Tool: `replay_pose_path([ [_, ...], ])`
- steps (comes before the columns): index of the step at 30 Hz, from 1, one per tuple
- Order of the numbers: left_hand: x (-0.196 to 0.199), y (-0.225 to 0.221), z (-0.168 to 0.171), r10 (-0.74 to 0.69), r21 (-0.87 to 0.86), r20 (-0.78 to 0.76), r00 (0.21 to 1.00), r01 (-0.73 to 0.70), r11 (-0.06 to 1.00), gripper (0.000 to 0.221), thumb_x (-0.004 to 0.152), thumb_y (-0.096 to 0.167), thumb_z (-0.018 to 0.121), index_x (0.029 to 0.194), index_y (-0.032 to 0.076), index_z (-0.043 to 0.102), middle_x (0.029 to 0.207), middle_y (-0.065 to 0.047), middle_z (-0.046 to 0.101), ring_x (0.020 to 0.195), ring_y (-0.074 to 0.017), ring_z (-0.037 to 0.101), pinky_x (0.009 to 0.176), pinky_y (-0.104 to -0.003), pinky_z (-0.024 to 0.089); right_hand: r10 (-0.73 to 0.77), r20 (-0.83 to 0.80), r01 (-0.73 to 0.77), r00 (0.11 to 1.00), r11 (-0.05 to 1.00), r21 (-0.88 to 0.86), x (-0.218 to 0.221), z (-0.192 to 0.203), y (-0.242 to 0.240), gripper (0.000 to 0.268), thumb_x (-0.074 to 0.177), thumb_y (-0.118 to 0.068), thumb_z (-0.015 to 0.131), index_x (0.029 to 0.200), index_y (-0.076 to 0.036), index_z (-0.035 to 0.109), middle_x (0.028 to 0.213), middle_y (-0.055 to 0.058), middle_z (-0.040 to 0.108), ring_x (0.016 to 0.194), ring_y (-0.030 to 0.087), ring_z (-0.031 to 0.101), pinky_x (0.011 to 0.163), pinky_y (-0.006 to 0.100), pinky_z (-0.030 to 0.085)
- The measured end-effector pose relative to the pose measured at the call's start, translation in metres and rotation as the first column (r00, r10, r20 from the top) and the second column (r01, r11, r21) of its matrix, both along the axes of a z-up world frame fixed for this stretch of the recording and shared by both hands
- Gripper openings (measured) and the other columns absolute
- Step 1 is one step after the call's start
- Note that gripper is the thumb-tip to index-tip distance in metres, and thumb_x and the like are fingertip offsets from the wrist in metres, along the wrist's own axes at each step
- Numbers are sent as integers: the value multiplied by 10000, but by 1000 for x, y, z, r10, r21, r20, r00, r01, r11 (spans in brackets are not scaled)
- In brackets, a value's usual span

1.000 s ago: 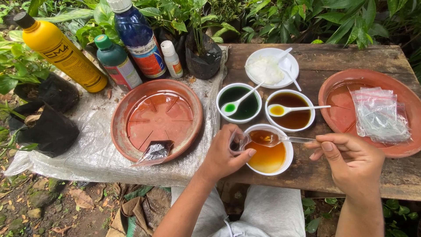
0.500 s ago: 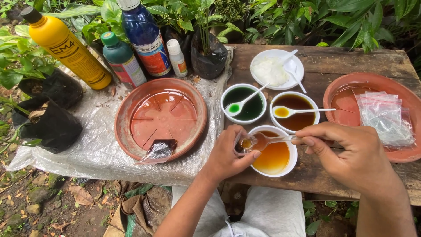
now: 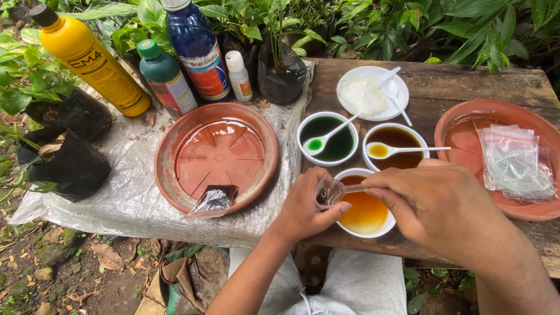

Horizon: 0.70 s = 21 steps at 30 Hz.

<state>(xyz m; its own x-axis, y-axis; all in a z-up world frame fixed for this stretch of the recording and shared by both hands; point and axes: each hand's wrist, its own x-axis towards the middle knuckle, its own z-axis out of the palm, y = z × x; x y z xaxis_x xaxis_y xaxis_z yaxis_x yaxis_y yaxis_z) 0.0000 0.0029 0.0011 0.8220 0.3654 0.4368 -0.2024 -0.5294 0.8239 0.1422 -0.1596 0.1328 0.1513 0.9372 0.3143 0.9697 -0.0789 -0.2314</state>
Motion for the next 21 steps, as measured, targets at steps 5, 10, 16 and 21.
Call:
replay_pose_path([
  [5,0,0,0,5,2,0,1000,-5,1000,328,884,314,701,998,85,496,804,-18,546,645,-140,512,612,-288,432,88,108,-90,990,996,8,-21,13,12,94,935,-155,675,1001,-176,739,681,-79,679,495,227,500,577,390,430],
  [10,-3,-2,0,21,-29,-20,1000,-22,999,393,866,353,720,1020,74,489,862,-25,550,664,-125,512,515,-227,464,151,132,-153,980,988,4,-25,9,15,121,981,-154,643,862,-162,660,652,-83,585,508,187,440,550,352,372],
  [16,-4,-1,3,-14,-108,-11,1000,13,994,298,924,297,679,1019,84,493,883,-59,569,664,-144,557,447,-202,445,-48,-240,88,970,983,161,3,-2,-10,168,880,-112,727,1038,-95,780,864,26,820,634,79,749,519,159,620],
  [21,1,0,-10,26,-271,125,992,9,963,200,937,204,590,1049,93,467,845,-33,506,689,-137,480,655,-268,427,-124,-717,522,686,771,366,14,-52,-45,124,1013,15,651,1104,97,670,876,204,735,679,233,735,642,292,640],
])
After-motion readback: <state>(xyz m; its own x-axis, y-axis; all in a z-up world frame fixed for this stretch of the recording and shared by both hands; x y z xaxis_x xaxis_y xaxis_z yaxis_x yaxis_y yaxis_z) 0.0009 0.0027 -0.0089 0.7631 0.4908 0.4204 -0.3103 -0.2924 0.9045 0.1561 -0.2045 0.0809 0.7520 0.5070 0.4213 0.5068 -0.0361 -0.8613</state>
